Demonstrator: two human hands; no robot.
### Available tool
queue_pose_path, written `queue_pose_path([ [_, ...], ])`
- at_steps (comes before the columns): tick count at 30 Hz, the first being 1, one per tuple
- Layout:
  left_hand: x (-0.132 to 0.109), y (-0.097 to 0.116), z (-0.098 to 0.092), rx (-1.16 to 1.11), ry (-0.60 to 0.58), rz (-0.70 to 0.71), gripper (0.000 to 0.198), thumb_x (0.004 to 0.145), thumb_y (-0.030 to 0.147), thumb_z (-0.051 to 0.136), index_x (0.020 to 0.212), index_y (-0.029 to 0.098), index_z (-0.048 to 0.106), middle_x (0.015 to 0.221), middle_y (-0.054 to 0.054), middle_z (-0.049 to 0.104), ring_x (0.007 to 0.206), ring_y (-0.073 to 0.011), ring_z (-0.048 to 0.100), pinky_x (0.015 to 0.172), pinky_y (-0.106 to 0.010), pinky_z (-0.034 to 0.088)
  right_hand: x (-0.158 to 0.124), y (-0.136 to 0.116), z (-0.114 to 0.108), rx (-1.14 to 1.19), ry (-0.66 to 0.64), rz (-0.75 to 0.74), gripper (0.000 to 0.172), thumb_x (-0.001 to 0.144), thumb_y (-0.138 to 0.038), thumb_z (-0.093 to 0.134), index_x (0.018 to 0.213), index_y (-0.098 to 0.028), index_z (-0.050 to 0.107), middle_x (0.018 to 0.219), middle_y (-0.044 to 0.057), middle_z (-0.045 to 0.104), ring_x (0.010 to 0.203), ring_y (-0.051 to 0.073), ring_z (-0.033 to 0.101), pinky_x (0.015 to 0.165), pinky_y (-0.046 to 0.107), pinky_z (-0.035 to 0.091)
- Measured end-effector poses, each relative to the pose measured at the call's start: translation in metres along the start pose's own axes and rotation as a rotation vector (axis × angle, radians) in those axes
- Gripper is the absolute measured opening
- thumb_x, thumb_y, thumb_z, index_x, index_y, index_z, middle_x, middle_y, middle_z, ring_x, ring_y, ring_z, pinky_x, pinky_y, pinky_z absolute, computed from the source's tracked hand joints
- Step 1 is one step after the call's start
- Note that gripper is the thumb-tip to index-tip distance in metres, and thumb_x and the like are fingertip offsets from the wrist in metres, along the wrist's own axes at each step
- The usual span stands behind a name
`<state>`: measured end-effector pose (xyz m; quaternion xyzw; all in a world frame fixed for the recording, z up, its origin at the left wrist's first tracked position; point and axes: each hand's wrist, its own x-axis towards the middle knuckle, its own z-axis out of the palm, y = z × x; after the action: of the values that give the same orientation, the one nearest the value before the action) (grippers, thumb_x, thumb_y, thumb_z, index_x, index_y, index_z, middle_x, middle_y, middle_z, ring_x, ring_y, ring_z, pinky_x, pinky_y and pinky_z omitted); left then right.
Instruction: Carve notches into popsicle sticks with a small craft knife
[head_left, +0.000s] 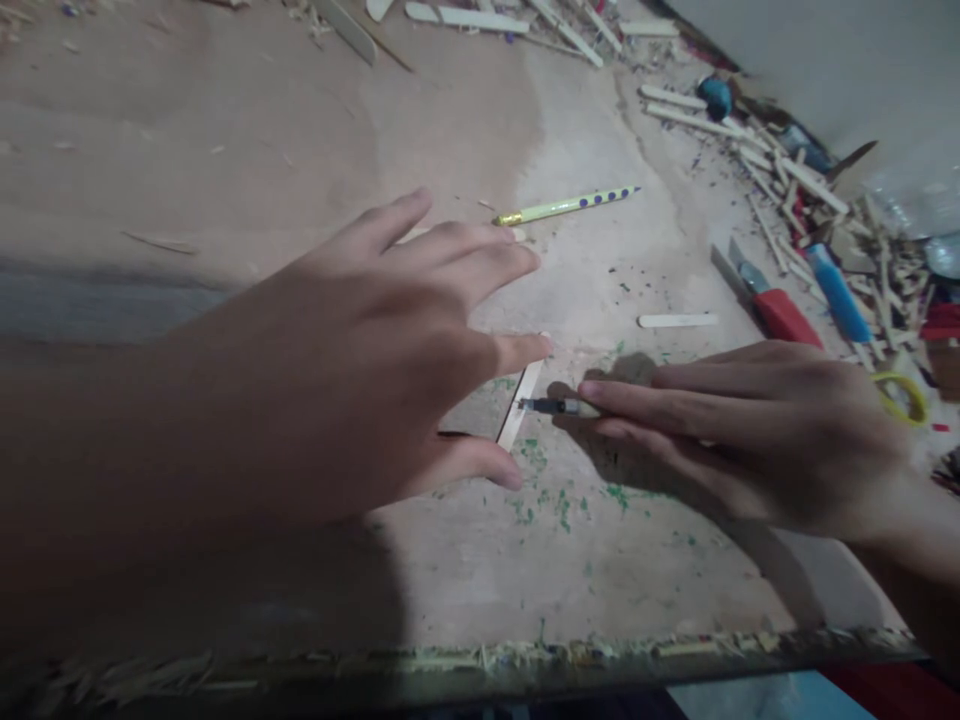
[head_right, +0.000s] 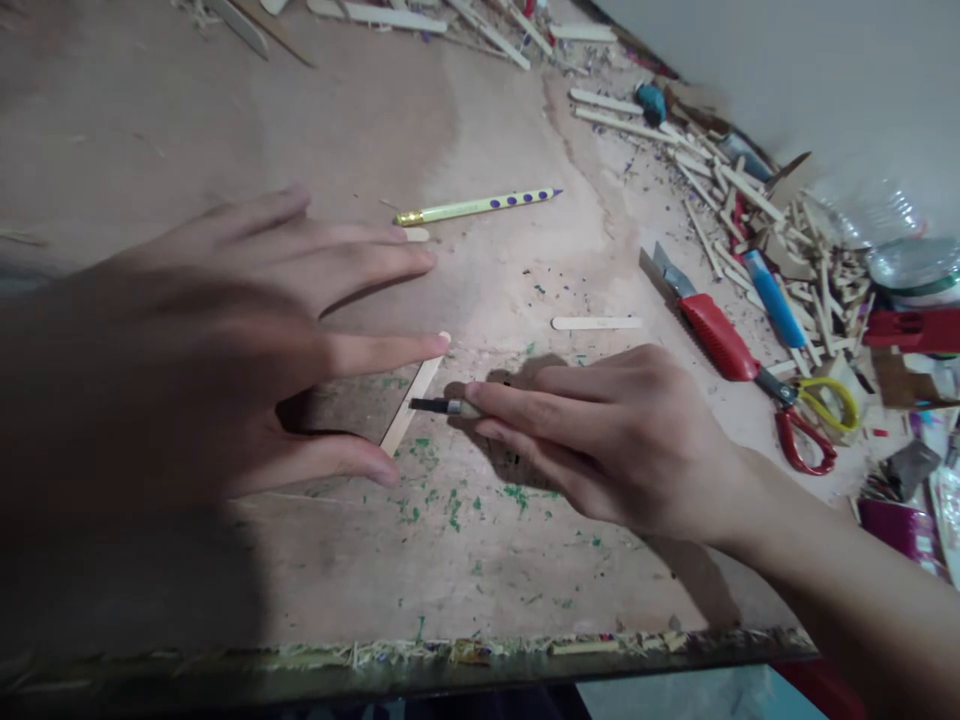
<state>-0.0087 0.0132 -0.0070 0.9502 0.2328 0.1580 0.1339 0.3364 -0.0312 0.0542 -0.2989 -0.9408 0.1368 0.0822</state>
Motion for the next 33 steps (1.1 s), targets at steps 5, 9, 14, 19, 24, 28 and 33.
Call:
queue_pose_path([
  [5,0.001,0.001,-0.001,0.041,0.002,0.004,0.076,0.126,0.079,0.074,0.172,0.018,0.084,0.192,-0.027,0.066,0.184,-0.0613,0.061,0.151,-0.089,0.047,0.002,-0.005,-0.003,0.037,0.019,0.042,0.023,0.134,-0.024,0.076,0.155,-0.022,0.086,0.109,0.002,0.097,0.081,0.012,0.091,0.069,0.022,0.065],
  [9,0.0,0.0,0.001,0.012,0.008,-0.015,0.077,0.121,0.079,0.084,0.174,0.024,0.085,0.197,-0.025,0.064,0.186,-0.0621,0.059,0.152,-0.09,0.045,0.005,-0.008,-0.006,0.044,-0.002,0.034,0.024,0.135,-0.023,0.073,0.155,-0.023,0.085,0.108,0.001,0.096,0.079,0.012,0.089,0.07,0.022,0.064],
  [14,-0.002,-0.004,0.005,-0.002,0.003,-0.019,0.096,0.11,0.094,0.09,0.18,0.029,0.082,0.2,-0.026,0.061,0.184,-0.0651,0.06,0.153,-0.094,0.044,0.02,-0.016,-0.019,0.039,-0.056,0.006,0.027,0.142,-0.028,0.059,0.15,-0.018,0.082,0.097,-0.002,0.088,0.069,0.01,0.077,0.063,0.028,0.05],
  [19,0.0,-0.001,0.002,-0.011,-0.014,-0.041,0.087,0.112,0.083,0.095,0.18,0.029,0.082,0.2,-0.025,0.061,0.185,-0.0648,0.059,0.154,-0.094,0.044,0.031,-0.036,-0.033,-0.045,-0.146,0.05,0.033,0.134,-0.02,0.053,0.125,-0.022,0.084,0.074,-0.006,0.064,0.052,0.014,0.051,0.054,0.042,0.03],
  [24,0.002,0.0,0.002,-0.066,-0.034,-0.076,0.075,0.112,0.07,0.099,0.173,0.027,0.087,0.201,-0.022,0.062,0.188,-0.0627,0.057,0.157,-0.09,0.043,0.031,-0.047,-0.033,-0.089,-0.123,0.124,0.027,0.126,-0.019,0.057,0.128,-0.027,0.082,0.076,-0.001,0.064,0.054,0.02,0.045,0.057,0.048,0.023],
  [28,0.0,-0.002,0.008,-0.037,-0.017,-0.065,0.088,0.112,0.086,0.094,0.181,0.033,0.08,0.203,-0.022,0.058,0.189,-0.0623,0.056,0.156,-0.095,0.042,0.038,-0.04,-0.033,0.043,-0.157,0.115,0.042,0.135,-0.026,0.058,0.103,-0.025,0.084,0.075,-0.001,0.073,0.052,0.016,0.055,0.053,0.041,0.034],
  [33,-0.002,-0.006,0.01,-0.01,-0.003,-0.047,0.086,0.111,0.089,0.092,0.178,0.036,0.081,0.203,-0.021,0.059,0.189,-0.0597,0.057,0.155,-0.092,0.045,0.035,-0.034,-0.028,0.089,-0.116,0.145,0.05,0.138,-0.034,0.061,0.1,-0.024,0.091,0.076,0.001,0.079,0.057,0.016,0.067,0.056,0.035,0.044],
])
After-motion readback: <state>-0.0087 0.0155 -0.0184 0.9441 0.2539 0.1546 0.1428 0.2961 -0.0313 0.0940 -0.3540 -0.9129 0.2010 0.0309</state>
